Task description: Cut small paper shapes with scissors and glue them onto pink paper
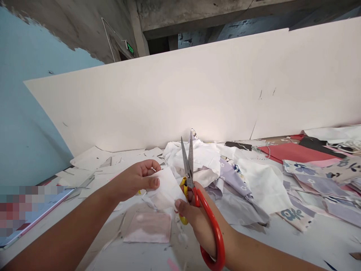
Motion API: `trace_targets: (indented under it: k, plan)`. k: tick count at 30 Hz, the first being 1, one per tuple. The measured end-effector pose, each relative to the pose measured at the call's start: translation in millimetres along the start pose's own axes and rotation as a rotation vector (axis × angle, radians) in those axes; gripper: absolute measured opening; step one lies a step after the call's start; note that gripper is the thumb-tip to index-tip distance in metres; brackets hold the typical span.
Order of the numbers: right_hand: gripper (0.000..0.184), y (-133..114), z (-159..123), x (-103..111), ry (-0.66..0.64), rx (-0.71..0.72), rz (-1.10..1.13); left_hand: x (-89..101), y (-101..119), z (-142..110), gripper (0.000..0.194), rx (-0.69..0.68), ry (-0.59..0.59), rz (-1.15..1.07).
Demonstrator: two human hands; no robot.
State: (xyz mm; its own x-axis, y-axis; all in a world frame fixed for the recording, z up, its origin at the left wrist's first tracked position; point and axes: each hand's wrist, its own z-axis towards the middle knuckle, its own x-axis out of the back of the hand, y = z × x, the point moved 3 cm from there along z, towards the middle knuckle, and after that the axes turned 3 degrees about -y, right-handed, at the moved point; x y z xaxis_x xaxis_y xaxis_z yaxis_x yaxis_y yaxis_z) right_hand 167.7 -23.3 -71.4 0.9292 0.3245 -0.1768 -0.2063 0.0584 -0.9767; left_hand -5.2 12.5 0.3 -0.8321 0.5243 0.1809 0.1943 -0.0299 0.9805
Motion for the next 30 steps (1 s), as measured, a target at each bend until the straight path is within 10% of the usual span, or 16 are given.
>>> trace_targets:
  k: [11, 30]
  plan:
    - [0.012, -2, -1, 2, 0.008, -0.002, 0.075, -9.6, 0, -2, 0.062, -0.023, -0.157, 0.004]
    - [0.015, -7, -3, 1, 0.016, 0.004, 0.064, -18.8, -1, 1, 0.025, -0.105, 0.202, 0.105]
